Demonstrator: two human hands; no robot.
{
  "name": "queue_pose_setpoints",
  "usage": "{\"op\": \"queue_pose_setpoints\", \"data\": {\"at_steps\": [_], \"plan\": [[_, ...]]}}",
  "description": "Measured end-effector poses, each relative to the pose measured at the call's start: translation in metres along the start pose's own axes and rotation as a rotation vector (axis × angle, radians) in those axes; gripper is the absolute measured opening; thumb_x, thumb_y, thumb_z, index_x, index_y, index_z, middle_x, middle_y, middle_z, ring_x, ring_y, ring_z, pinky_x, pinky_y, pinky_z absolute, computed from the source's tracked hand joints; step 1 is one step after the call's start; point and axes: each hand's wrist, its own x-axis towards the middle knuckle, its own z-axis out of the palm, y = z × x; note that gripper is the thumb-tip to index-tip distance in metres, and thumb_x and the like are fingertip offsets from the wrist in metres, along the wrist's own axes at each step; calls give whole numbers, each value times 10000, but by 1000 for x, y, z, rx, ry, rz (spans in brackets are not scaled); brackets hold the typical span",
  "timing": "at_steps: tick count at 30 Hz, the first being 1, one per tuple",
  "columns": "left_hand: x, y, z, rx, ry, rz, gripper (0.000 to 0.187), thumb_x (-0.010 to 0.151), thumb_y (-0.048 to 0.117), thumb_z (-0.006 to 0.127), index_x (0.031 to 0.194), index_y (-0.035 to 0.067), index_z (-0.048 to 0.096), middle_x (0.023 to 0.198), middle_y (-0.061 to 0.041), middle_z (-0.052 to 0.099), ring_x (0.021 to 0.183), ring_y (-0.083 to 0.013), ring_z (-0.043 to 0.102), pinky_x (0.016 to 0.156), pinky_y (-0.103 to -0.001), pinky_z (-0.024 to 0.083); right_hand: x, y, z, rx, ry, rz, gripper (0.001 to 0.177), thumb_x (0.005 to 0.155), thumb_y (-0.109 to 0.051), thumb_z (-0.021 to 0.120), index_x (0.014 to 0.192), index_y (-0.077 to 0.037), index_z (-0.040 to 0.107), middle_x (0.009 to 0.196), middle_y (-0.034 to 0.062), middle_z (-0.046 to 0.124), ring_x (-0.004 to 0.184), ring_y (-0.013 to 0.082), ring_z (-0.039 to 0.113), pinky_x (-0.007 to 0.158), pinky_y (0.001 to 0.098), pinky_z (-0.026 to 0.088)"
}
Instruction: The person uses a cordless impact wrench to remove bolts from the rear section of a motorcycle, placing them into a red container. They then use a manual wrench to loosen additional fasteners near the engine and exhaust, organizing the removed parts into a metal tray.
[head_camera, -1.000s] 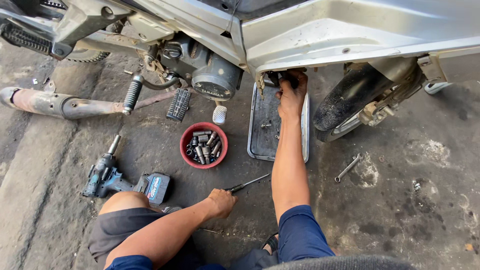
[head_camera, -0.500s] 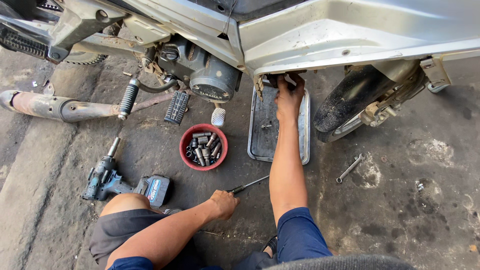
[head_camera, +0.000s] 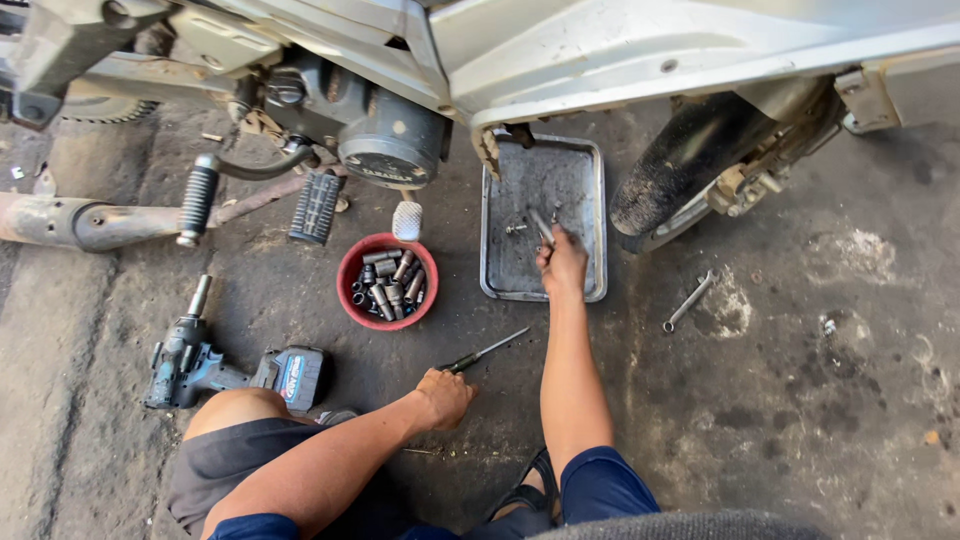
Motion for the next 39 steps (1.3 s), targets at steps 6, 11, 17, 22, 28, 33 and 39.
{"op": "queue_pose_setpoints", "data": {"at_steps": [6, 11, 17, 22, 28, 33, 39], "plan": [[4, 11, 19, 56, -61, 14, 337, 1013, 160, 463, 1183, 140, 753, 1088, -148, 748, 975, -353, 729, 713, -534, 587, 26, 49, -63, -395, -72, -52, 267, 1041, -132, 646, 1196, 84, 622, 684, 139, 627, 526, 176, 624, 444, 276, 506], [3, 14, 15, 57, -44, -8, 342, 986, 175, 448, 1101, 175, 771, 1049, -116, 757, 939, -346, 737, 689, -488, 566, 39, 61, -83, -315, -9, -44, 222, 1021, -174, 637, 1122, 23, 655, 809, 171, 678, 562, 192, 687, 453, 288, 625], [1, 18, 5, 48, -18, -13, 322, 987, 194, 484, 1083, 148, 788, 1066, -138, 762, 962, -362, 740, 751, -501, 572, 48, 61, -109, -247, 95, -71, 213, 966, -200, 704, 1037, -2, 667, 741, 194, 682, 486, 238, 663, 377, 325, 601], [-2, 16, 3, 18, -19, 1, 350, 1014, 227, 445, 1108, 191, 780, 1051, -104, 771, 950, -335, 758, 751, -451, 596, 62, 50, -162, -199, 407, -345, 128, 899, -181, 718, 867, -59, 701, 661, 162, 671, 441, 194, 651, 301, 278, 504], [-5, 16, 6, 4, -69, 18, 312, 948, 254, 572, 1213, 240, 737, 1099, -99, 764, 1006, -333, 753, 799, -463, 604, 50, 37, -248, -1095, 927, -531, 171, 841, -371, 738, 936, -244, 674, 925, 3, 613, 855, 292, 668, 662, 505, 561], [-22, 24, 8, -21, -88, -32, 362, 925, 192, 599, 1264, 226, 723, 1112, -114, 761, 996, -338, 752, 777, -492, 605, 39, 48, -193, -1139, 600, -953, 144, 895, -295, 725, 949, -169, 679, 889, 49, 538, 870, 329, 617, 746, 482, 532], [-15, 29, 2, 34, -45, 39, 341, 970, 190, 513, 1222, 191, 743, 1040, -125, 758, 928, -342, 740, 735, -482, 561, -27, 99, -88, -1036, -13, -908, 146, 917, -182, 703, 780, -132, 685, 725, 112, 608, 748, 380, 643, 690, 442, 507]]}}
